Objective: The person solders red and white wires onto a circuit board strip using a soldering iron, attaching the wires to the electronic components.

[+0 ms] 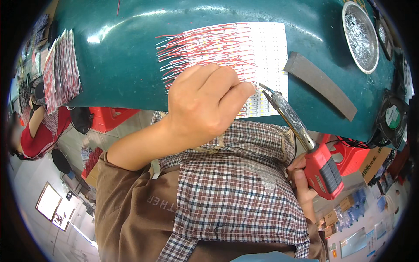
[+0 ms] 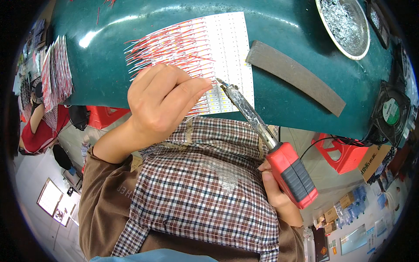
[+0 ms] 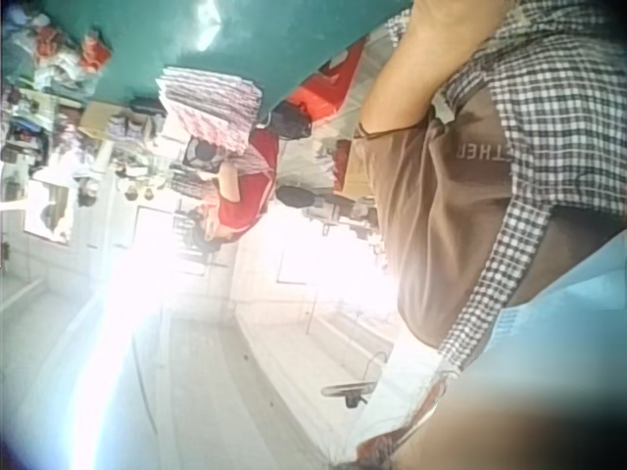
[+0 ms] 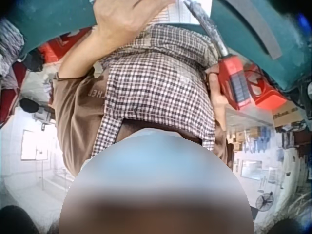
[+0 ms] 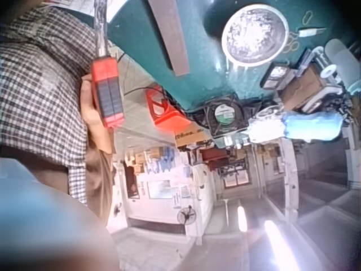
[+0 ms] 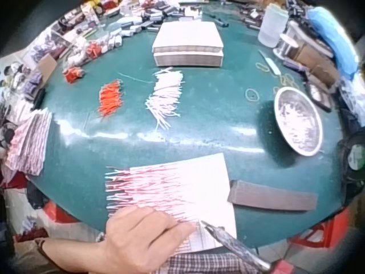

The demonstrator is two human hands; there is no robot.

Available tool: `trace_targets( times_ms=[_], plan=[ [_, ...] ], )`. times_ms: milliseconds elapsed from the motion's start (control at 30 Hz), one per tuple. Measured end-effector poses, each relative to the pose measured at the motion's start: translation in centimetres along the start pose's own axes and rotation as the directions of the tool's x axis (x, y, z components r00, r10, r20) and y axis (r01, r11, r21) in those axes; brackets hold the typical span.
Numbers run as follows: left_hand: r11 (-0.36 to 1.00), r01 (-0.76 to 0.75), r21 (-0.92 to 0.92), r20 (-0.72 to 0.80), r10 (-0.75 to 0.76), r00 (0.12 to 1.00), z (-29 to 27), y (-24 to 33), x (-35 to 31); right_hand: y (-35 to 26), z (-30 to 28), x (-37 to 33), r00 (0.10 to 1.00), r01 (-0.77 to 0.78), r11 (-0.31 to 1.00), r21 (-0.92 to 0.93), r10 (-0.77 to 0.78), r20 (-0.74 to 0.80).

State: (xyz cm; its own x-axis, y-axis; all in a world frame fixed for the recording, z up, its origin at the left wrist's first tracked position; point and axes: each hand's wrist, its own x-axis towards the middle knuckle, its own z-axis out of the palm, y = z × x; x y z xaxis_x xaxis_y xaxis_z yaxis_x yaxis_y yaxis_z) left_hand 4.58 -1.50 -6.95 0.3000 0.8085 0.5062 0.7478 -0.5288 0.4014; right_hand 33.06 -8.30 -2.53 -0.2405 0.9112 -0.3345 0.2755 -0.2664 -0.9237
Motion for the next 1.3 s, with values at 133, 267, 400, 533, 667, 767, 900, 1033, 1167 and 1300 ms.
trace_targets(
  times_ms=[133, 267, 400, 533, 667, 767, 900, 1033, 1167, 1300],
  plan=[
    [1.000, 0.014, 0.001, 0.006, -0.014, 1.000, -0.1, 0.1, 0.0, -0.3, 0.2, 0.4, 0.999, -0.027, 0.999, 0.038, 0.026, 0.030],
    [1.000, 0.010, 0.017, 0.004, -0.011, 1.000, -0.1, 0.1, 0.0, -0.6, 0.0, 0.3, 0.994, -0.105, 0.994, 0.024, 0.104, 0.036],
    [1.000, 0.008, 0.024, 0.006, -0.008, 1.000, 0.0, 0.1, 0.0, -0.4, 0.2, 0.2, 0.995, -0.104, 0.994, 0.017, 0.103, 0.017],
    [1.000, 0.010, 0.029, 0.009, -0.011, 1.000, -0.1, 0.2, 0.0, -0.9, 0.0, 0.2, 0.995, -0.100, 0.995, 0.008, 0.100, -0.001],
    [0.999, 0.010, 0.038, 0.027, -0.011, 1.000, -0.1, 0.2, 0.0, -1.0, 0.1, 0.3, 0.995, -0.096, 0.995, 0.012, 0.096, -0.019],
    [0.999, 0.014, 0.040, 0.033, -0.016, 0.999, -0.2, 0.3, 0.0, -0.9, 0.0, 0.3, 0.995, -0.095, 0.995, -0.016, 0.095, 0.000],
    [0.999, 0.016, 0.029, 0.011, -0.016, 1.000, 0.0, 0.1, -0.2, -0.9, 0.0, 0.1, 0.997, -0.081, 0.997, 0.003, 0.081, -0.018],
    [0.999, 0.038, -0.013, 0.059, -0.037, 0.998, -0.8, 0.7, 0.3, -1.1, 0.1, 0.1, 0.994, -0.097, 0.995, 0.012, 0.097, -0.041],
    [0.998, 0.062, -0.014, 0.070, -0.061, 0.996, -0.6, 0.6, 0.1, -1.5, -0.4, -0.1, 0.993, -0.113, 0.992, 0.056, 0.112, 0.020],
    [0.996, 0.091, 0.000, 0.100, -0.091, 0.991, -0.5, 0.7, 0.1, -0.7, -0.7, 0.1, 0.997, -0.057, 0.998, 0.019, 0.056, 0.060]
  ],
)
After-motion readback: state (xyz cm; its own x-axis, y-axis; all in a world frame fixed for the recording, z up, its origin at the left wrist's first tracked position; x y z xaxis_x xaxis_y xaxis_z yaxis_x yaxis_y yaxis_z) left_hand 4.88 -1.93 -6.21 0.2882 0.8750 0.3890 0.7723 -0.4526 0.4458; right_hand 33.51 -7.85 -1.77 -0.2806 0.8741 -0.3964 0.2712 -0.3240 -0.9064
